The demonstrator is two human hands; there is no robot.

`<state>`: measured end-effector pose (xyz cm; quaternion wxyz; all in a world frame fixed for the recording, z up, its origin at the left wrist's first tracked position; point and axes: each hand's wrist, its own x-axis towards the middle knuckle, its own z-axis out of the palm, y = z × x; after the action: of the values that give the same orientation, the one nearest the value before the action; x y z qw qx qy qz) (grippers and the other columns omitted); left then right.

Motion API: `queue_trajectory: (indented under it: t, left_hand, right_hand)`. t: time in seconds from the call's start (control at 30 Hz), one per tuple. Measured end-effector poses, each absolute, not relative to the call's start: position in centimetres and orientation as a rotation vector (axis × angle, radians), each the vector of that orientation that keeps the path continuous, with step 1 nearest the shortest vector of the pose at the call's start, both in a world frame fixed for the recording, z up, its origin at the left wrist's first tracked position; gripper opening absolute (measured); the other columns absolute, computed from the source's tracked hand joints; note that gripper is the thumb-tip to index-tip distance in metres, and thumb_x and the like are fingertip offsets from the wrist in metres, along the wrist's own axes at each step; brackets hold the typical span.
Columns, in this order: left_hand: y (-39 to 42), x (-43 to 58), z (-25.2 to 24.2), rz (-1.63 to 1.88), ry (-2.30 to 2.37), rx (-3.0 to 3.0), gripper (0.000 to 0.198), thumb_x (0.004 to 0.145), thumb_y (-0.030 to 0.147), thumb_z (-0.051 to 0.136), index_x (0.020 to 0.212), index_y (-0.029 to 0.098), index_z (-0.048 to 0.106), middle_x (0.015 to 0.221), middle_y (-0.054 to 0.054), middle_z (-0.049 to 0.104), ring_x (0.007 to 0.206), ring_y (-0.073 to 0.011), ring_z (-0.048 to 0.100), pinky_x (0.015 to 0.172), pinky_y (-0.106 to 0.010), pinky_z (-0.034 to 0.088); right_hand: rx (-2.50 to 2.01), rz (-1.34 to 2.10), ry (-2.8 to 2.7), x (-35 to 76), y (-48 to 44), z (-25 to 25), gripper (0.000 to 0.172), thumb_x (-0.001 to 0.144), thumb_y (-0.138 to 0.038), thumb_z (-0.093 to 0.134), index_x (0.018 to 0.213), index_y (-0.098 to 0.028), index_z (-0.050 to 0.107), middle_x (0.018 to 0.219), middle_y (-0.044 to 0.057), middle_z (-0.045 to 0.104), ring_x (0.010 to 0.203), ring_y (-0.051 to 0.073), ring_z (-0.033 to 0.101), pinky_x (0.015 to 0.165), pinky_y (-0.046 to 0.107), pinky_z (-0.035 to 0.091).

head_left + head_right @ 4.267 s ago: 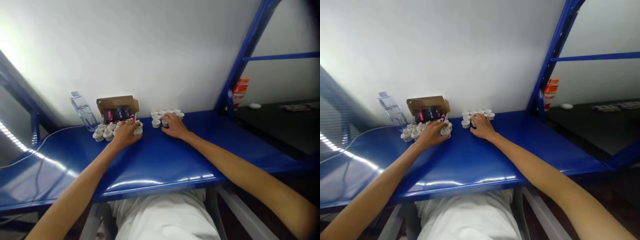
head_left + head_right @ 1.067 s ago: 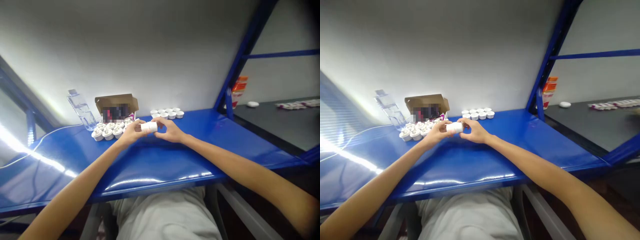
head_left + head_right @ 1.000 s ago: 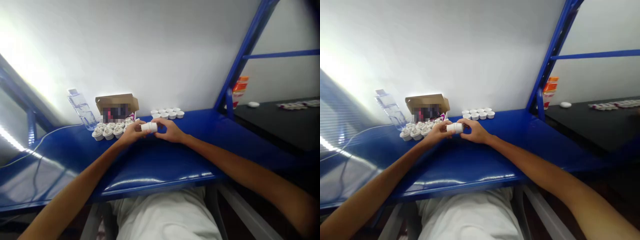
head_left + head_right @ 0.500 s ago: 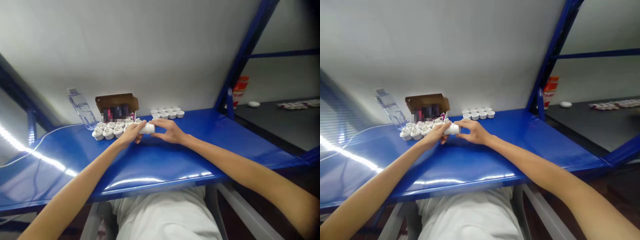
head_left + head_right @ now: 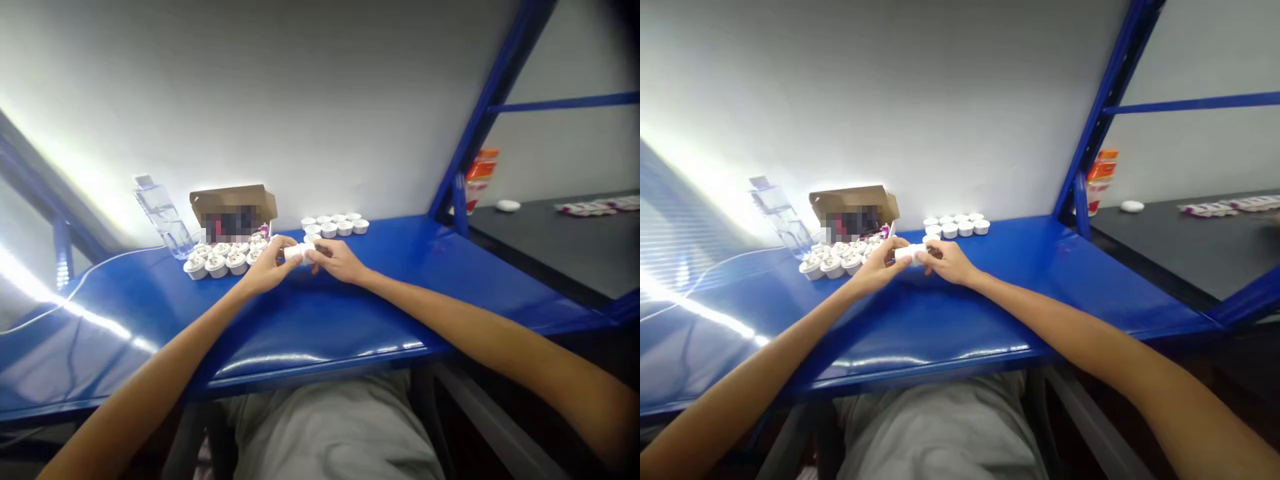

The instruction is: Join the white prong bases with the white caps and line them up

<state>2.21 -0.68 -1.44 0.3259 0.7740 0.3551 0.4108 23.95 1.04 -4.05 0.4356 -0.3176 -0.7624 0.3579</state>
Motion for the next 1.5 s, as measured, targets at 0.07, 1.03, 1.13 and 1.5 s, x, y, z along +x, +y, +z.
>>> queue_trajectory:
  t: [0.07,1.03,1.13,1.5]
  left_hand:
    - [-0.7,2.0,-1.2,1.057,0.899,1.965,0.043,0.081,0.049,0.075,0.108,0.018,0.061,0.110,-0.007,0.064,0.096,-0.0202,0.063,0.085,-0.033,0.051]
    - [-0.4,1.9,-0.9,1.110,0.885,1.630,0.046,0.067,0.036,0.088,0.104,0.017,0.070,0.102,-0.007,0.072,0.095,-0.0222,0.068,0.088,-0.035,0.051]
    - [-0.3,1.9,-0.9,1.097,0.885,1.615,0.046,0.067,0.035,0.089,0.104,0.017,0.070,0.100,-0.006,0.073,0.094,-0.0209,0.068,0.087,-0.034,0.050]
    - [-0.4,2.0,-0.9,1.103,0.914,1.601,0.043,0.067,0.035,0.088,0.102,0.017,0.072,0.100,-0.006,0.074,0.093,-0.0209,0.067,0.087,-0.034,0.049]
  right_hand:
    - [-0.770,0.928,-1.861,23.8,1.1,-4.2,0.035,0.092,-0.054,0.061,0.099,-0.020,0.064,0.082,0.002,0.069,0.068,0.020,0.068,0.067,0.034,0.056]
    - [-0.724,1.049,-1.794,23.9,1.4,-4.2,0.048,0.077,-0.037,0.075,0.117,-0.022,0.053,0.109,0.004,0.066,0.082,0.018,0.068,0.073,0.032,0.057]
    - [-0.785,1.158,-1.763,24.0,1.7,-4.3,0.039,0.089,-0.047,0.061,0.117,-0.021,0.052,0.083,0.001,0.066,0.067,0.018,0.067,0.062,0.031,0.054]
    - [-0.775,1.116,-1.703,24.0,1.8,-4.2,0.054,0.084,-0.049,0.066,0.128,-0.024,0.047,0.092,0.001,0.067,0.073,0.018,0.067,0.064,0.030,0.053]
